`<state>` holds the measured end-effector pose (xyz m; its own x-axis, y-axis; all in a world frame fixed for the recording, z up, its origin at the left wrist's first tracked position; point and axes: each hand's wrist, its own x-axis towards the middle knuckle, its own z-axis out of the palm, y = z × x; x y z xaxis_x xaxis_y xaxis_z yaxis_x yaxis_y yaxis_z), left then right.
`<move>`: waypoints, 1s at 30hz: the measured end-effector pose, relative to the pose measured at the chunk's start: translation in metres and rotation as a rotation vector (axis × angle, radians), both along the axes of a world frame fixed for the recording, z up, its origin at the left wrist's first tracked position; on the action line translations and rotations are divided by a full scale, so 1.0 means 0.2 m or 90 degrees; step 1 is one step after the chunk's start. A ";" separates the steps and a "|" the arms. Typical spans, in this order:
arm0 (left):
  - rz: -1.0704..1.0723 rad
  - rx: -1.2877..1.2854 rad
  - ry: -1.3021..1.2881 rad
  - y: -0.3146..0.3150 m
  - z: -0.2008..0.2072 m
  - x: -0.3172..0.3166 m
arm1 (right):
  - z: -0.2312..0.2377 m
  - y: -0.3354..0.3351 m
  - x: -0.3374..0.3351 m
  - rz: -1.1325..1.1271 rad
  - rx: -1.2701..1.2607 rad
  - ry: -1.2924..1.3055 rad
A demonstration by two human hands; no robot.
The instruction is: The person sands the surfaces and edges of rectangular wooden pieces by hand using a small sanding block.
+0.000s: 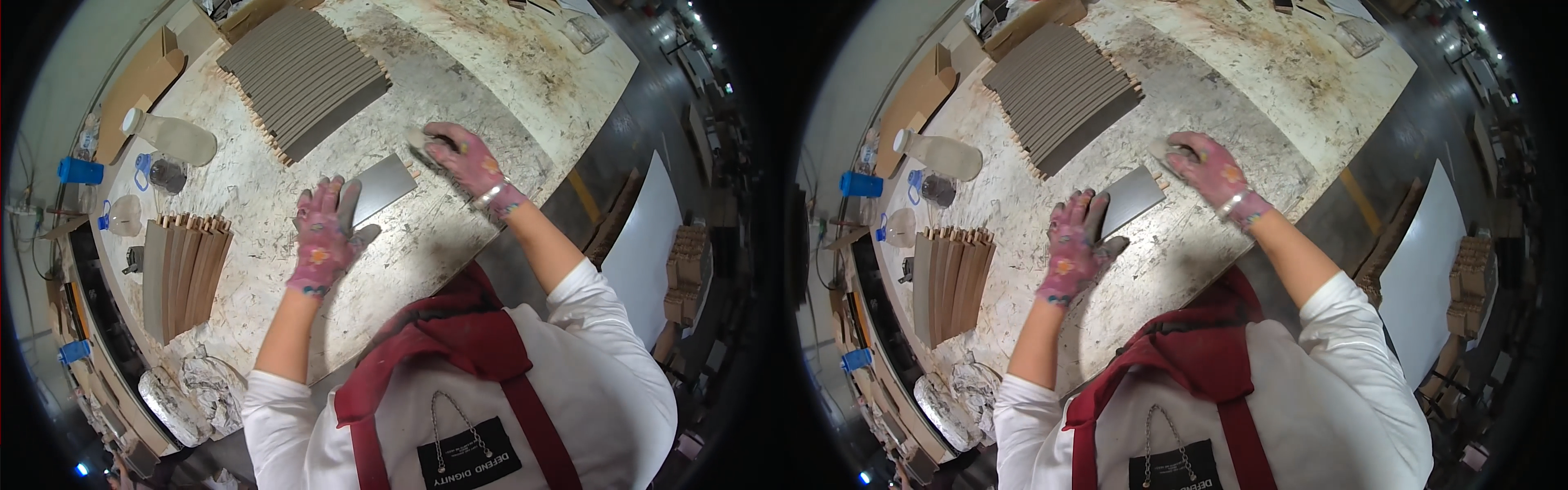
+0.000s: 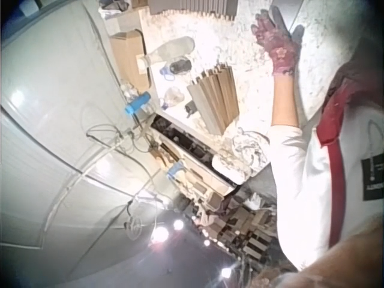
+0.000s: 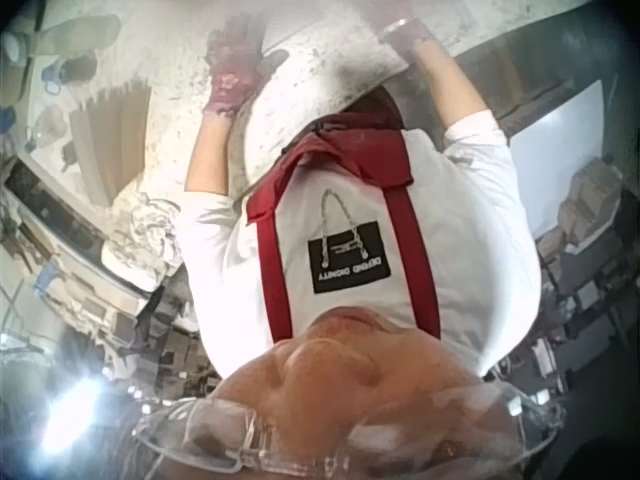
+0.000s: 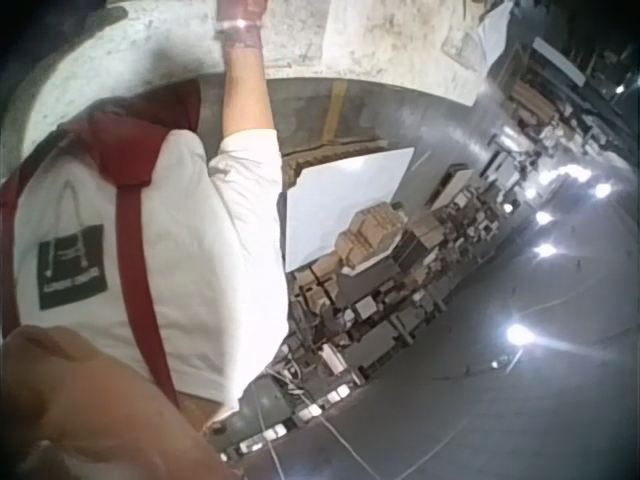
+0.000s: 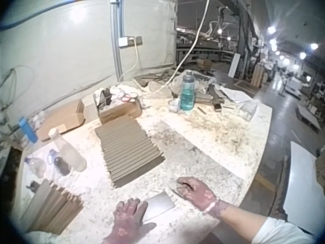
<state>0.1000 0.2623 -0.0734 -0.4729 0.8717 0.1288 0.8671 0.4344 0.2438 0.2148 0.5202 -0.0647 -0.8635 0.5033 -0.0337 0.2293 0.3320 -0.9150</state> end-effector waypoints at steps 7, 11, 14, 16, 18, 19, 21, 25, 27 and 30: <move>0.035 0.030 0.034 0.01 -0.07 0.03 | -0.02 -0.18 -0.09 0.044 0.164 -0.040; 0.032 0.038 0.027 0.02 -0.05 0.02 | 0.02 -0.24 0.18 0.069 0.181 -0.104; -0.003 0.040 -0.068 -0.01 -0.01 -0.05 | 0.08 -0.21 0.34 0.144 0.189 -0.135; -0.016 0.095 -0.153 -0.05 -0.07 -0.18 | 0.10 -0.25 0.33 0.193 0.232 -0.069; -0.096 0.024 -0.047 -0.06 -0.05 -0.29 | 0.12 -0.33 0.24 0.220 0.308 0.046; -0.135 0.047 -0.042 -0.07 -0.07 -0.32 | 0.09 -0.40 0.15 0.280 0.379 0.139; -0.139 0.047 0.033 -0.09 -0.09 -0.34 | 0.06 -0.59 -0.03 0.432 0.442 0.240; -0.144 0.076 -0.003 -0.08 -0.11 -0.36 | -0.14 -0.81 -0.18 0.486 0.566 0.259; -0.146 0.090 -0.014 -0.08 -0.14 -0.38 | -0.16 -0.75 -0.18 0.485 0.546 0.226; -0.135 0.083 0.034 -0.09 -0.16 -0.37 | -0.12 -0.50 -0.09 0.446 0.529 0.203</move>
<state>0.0263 0.2436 -0.1060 -0.2702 0.9251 0.2668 0.9487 0.2087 0.2374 0.1972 0.4206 -0.0887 -0.8734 -0.3309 0.3573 -0.4504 0.8281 -0.3339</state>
